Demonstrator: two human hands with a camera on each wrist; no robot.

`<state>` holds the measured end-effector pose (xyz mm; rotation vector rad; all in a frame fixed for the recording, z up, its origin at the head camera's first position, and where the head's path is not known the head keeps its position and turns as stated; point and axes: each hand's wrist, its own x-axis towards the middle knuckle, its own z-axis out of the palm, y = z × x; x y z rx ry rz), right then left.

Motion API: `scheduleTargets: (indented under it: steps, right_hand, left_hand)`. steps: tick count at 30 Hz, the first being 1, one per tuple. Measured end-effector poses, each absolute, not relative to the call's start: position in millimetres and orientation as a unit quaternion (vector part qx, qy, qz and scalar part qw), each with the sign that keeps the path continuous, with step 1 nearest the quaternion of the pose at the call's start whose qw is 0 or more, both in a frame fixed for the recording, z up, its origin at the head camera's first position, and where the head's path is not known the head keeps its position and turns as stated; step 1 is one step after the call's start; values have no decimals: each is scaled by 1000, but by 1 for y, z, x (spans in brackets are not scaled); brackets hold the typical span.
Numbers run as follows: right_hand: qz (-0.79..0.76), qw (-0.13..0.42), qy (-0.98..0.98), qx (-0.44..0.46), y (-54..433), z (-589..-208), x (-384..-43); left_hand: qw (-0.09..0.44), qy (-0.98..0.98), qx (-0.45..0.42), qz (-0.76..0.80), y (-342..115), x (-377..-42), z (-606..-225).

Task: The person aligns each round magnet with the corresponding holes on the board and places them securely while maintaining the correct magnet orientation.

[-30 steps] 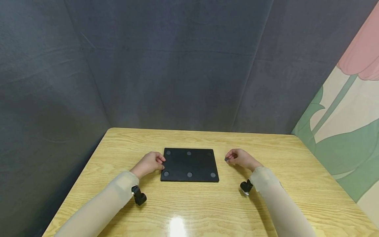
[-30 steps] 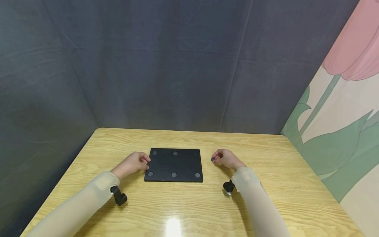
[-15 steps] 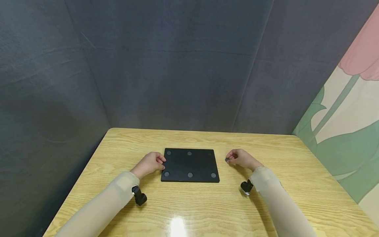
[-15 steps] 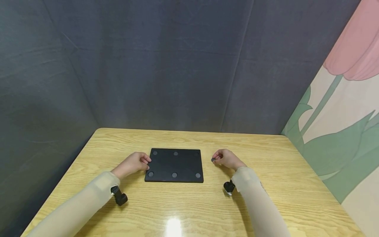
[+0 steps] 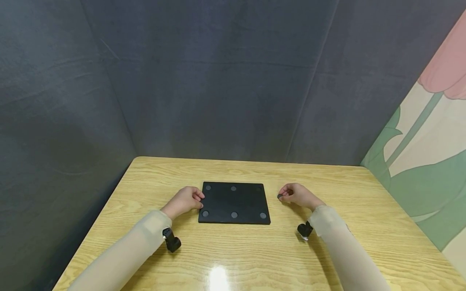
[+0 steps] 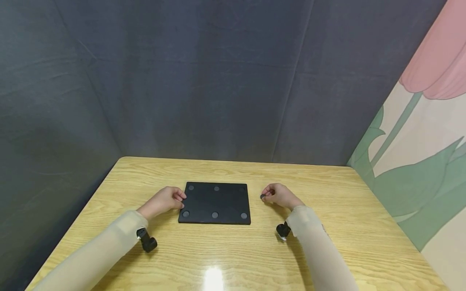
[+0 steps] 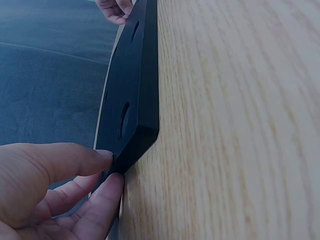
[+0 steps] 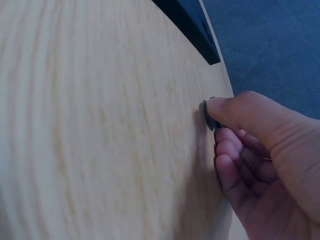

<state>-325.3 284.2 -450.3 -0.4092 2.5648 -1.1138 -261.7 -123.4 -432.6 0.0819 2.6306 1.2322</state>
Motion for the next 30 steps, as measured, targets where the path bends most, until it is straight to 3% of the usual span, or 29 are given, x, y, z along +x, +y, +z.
scheduleTargets:
  steps: [30]
  right_hand:
    - [-373,118,898,-199,273,-437,-319]
  left_hand:
    - [117,903,38,413,-125,-263,-435]
